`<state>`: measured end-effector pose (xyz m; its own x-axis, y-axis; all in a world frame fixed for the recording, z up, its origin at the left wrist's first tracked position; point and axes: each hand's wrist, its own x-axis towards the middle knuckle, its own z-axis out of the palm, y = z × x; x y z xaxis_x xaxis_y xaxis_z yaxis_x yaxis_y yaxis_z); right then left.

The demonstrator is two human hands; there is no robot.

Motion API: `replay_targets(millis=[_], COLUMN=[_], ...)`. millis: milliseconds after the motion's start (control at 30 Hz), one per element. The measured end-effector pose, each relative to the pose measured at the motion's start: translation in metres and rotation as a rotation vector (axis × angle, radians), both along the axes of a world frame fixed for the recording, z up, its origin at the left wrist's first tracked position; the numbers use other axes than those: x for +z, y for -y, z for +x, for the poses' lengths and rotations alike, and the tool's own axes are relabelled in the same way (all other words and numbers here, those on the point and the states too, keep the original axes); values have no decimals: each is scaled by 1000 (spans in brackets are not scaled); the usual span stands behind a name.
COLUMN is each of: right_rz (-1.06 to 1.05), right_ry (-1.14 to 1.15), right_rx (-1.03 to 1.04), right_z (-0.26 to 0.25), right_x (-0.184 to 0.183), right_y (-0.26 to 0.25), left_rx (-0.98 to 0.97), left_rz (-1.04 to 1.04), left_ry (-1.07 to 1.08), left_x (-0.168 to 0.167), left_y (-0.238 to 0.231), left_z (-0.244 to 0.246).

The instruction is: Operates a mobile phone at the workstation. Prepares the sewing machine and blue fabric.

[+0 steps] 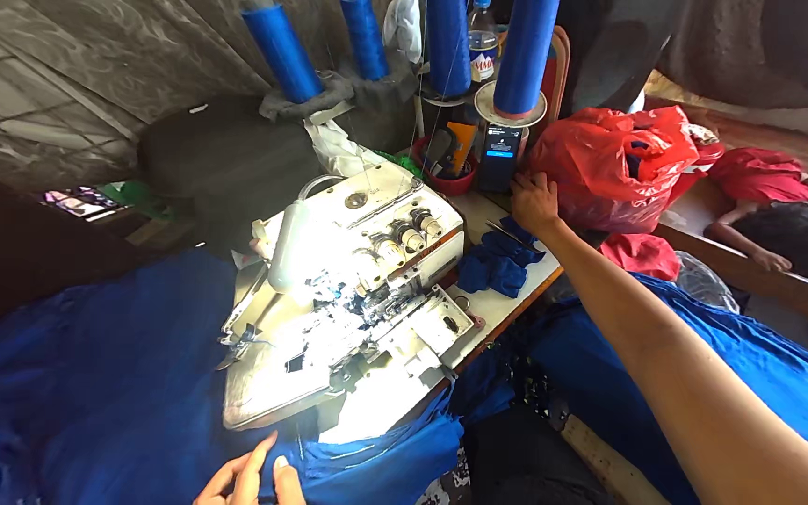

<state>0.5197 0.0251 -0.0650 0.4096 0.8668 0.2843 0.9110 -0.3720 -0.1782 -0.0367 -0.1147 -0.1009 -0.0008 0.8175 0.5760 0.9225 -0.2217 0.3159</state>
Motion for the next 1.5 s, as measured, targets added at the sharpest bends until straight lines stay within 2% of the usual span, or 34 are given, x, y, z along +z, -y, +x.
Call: replay_targets(millis=[167, 367, 733, 833, 1033, 1100, 1500], right_rz=[19, 101, 113, 89, 182, 191, 202], right_ry=[12, -17, -40, -61, -57, -43, -14], right_rx=[2, 11, -110, -134, -80, -70, -83], right_z=[-1, -2, -2, 1, -2, -1, -3], right_x=[1, 6, 33, 39, 32, 29, 34], right_y=[2, 2, -17, -18, -8, -6, -15], left_rx=[2, 23, 33, 29, 17, 27, 23], left_rz=[-15, 24, 15, 14, -11, 11, -7], left_ry=[-2, -30, -40, -31, -14, -20, -23], left_x=[14, -6, -8, 0, 7, -2, 3], left_y=[2, -2, -2, 0, 2, 1, 2], left_z=[12, -4, -5, 2, 7, 1, 4])
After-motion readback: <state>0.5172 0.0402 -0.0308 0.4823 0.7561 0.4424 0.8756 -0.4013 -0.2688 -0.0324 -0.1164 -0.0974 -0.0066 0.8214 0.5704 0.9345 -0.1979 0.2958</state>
